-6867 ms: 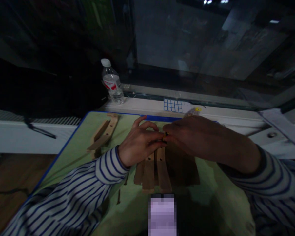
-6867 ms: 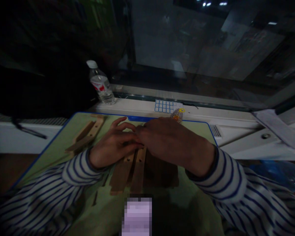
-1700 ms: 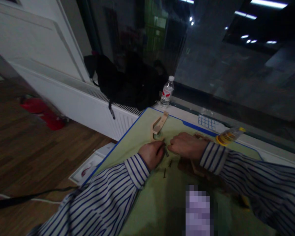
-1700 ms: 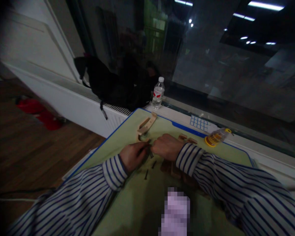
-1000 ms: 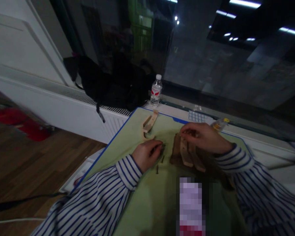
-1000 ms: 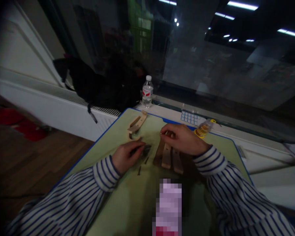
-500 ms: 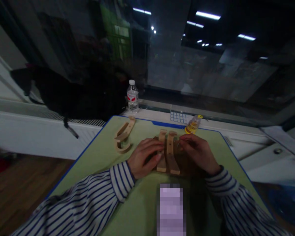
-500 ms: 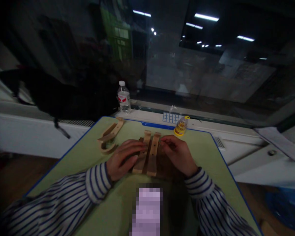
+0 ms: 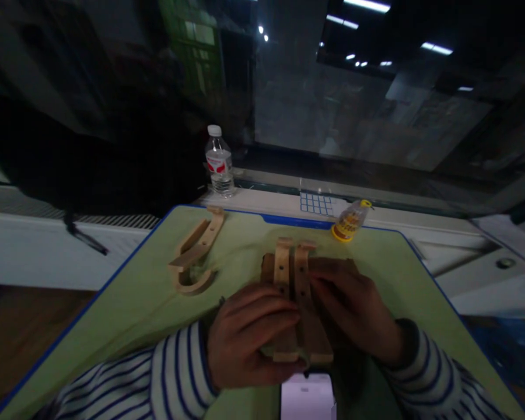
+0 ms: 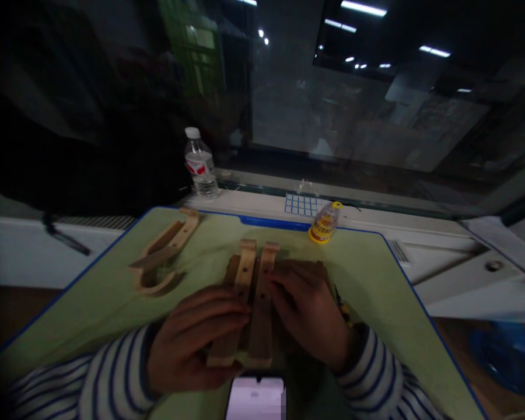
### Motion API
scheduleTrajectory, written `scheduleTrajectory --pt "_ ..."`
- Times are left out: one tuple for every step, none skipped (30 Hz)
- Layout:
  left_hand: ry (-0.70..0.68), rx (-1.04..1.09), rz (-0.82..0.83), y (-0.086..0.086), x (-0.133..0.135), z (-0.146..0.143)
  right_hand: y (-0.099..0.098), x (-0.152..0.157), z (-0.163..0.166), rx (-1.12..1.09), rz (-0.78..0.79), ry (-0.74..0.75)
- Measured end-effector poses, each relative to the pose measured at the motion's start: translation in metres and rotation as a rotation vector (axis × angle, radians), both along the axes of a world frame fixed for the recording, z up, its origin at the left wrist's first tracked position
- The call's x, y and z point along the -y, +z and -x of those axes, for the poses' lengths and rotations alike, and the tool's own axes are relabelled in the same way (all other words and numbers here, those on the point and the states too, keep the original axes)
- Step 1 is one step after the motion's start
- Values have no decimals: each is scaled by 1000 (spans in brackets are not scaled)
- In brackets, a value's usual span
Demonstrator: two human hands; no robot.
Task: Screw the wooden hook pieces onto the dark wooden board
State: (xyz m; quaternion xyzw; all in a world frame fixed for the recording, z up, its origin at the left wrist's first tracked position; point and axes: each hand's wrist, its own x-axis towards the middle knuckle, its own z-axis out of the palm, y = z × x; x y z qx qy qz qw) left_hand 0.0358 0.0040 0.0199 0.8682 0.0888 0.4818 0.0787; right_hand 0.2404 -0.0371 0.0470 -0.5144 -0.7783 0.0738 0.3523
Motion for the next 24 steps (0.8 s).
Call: scheduleTrajectory --pt "16 -2 1 -2 0 0 0 1 0 1 -2 5" --pt "33 5 5 -4 1 -1 -1 2 0 3 -4 9" --pt "46 9 10 -5 1 -1 -1 2 0 6 -8 15" --pt "52 16 11 -6 1 -2 -1 3 0 9 -12 20" --pt "52 18 9 -7 2 -2 -1 3 0 10 -19 23" --pt "48 15 5 -8 2 -2 -1 3 0 10 -21 27" --pt "48 17 0 -8 3 -2 -1 3 0 11 -23 30" --pt "49 15 -4 -9 3 -2 -1 3 0 13 -26 37" --pt "55 17 -5 -9 3 -2 -1 3 0 12 -32 46" --pt "60 22 -6 -9 3 -2 -2 3 0 9 -34 56" --pt "65 22 -4 -9 3 -2 -2 2 0 5 -33 66" --pt "69 17 -2 -10 3 -1 -2 2 0 2 -29 77" --pt "74 12 -1 -10 3 -1 -3 2 0 -2 -24 86" --pt "79 6 1 -10 4 -1 -3 2 -1 -3 -18 93" --pt "85 -4 3 -10 4 -1 -3 2 -1 -1 -13 97" --pt "92 -11 7 -11 5 0 -4 2 -1 5 -10 100" --pt "99 -14 9 -11 5 0 -4 2 0 11 -12 106" --pt "104 -12 6 -12 6 0 -4 2 0 16 -16 110" --pt "111 -6 2 -12 7 0 -4 2 0 21 -18 113" --pt "116 -3 -4 -13 7 0 -4 2 0 26 -19 116" --pt "123 4 -13 -13 8 0 -4 1 0 28 -21 119" --pt "131 7 -17 -13 8 -1 -4 1 0 29 -22 122" --pt "136 4 -18 -12 8 -1 -4 1 0 29 -20 124" --pt "139 -4 -13 -12 8 -1 -4 1 0 29 -15 126"
